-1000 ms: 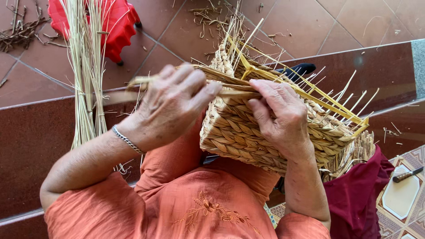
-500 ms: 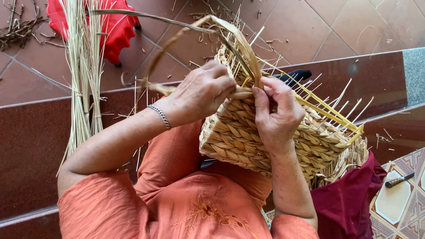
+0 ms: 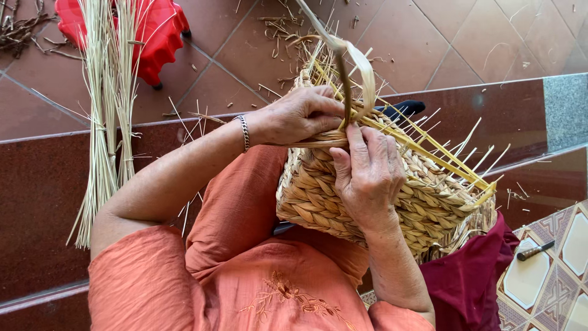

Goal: The person weaves a rectangular basket by hand, interlacing dried palm leaves through a yellow frame. They repeatedly rotate the basket to work on different sides and tuck in loose strands to maintain a tight weave.

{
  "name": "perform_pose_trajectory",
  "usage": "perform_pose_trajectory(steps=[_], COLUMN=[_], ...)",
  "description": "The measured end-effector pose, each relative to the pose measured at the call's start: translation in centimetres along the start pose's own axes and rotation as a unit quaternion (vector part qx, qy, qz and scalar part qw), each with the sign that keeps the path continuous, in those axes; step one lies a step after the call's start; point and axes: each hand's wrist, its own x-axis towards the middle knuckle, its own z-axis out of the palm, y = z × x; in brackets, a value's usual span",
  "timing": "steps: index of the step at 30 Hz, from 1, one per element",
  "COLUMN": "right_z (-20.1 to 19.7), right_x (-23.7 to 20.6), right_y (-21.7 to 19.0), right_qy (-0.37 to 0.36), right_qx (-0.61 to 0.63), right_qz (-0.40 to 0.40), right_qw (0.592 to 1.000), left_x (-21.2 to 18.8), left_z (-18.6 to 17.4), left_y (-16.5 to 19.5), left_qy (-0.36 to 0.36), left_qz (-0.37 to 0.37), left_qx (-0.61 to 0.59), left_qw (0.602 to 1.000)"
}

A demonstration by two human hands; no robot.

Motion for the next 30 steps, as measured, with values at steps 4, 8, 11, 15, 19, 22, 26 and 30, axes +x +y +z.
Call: perform_pose_trajectory(steps=[4,8,11,15,19,22,26,30], right_z=[0.2,0.6,0.6,0.2,-1.3,-2.6,-1.4,-0.8], right_x=[0.9,1.2,0.4,-0.4,0.5,2.3,4.1,3.9], right_y=[-0.1,-0.3,0.1,1.4,2.5,2.9,2.0,3.0], right_qy=[-0.014,-0.016,-0.013,0.034,0.060,-0.003,-0.053,0.025], right_qx=[-0.027,-0.063,-0.020,0.160,0.312,0.358,0.419,0.641], right_qz=[0.009,0.024,0.025,0.088,0.154,0.139,0.147,0.298], right_qw=[1.000,0.998,0.999,0.983,0.936,0.923,0.894,0.707], left_x=[0.0,0.2,0.0,-0.8,-0.5,0.0,-0.9,-2.0], left_z=[0.8,0.8,1.2,2.6,3.8,3.9,3.2,2.1], left_y=[-0.8,-1.5,-1.6,-1.2,-1.2,-1.4,-0.9,0.0], left_qy=[-0.027,-0.069,-0.021,0.086,0.116,0.121,0.108,0.081], left_qz=[-0.028,-0.039,-0.019,0.026,-0.049,-0.172,-0.260,-0.179], left_qx=[-0.120,-0.209,-0.247,-0.073,-0.054,-0.169,-0.420,-0.457], left_qw=[0.992,0.975,0.969,0.993,0.991,0.963,0.863,0.868])
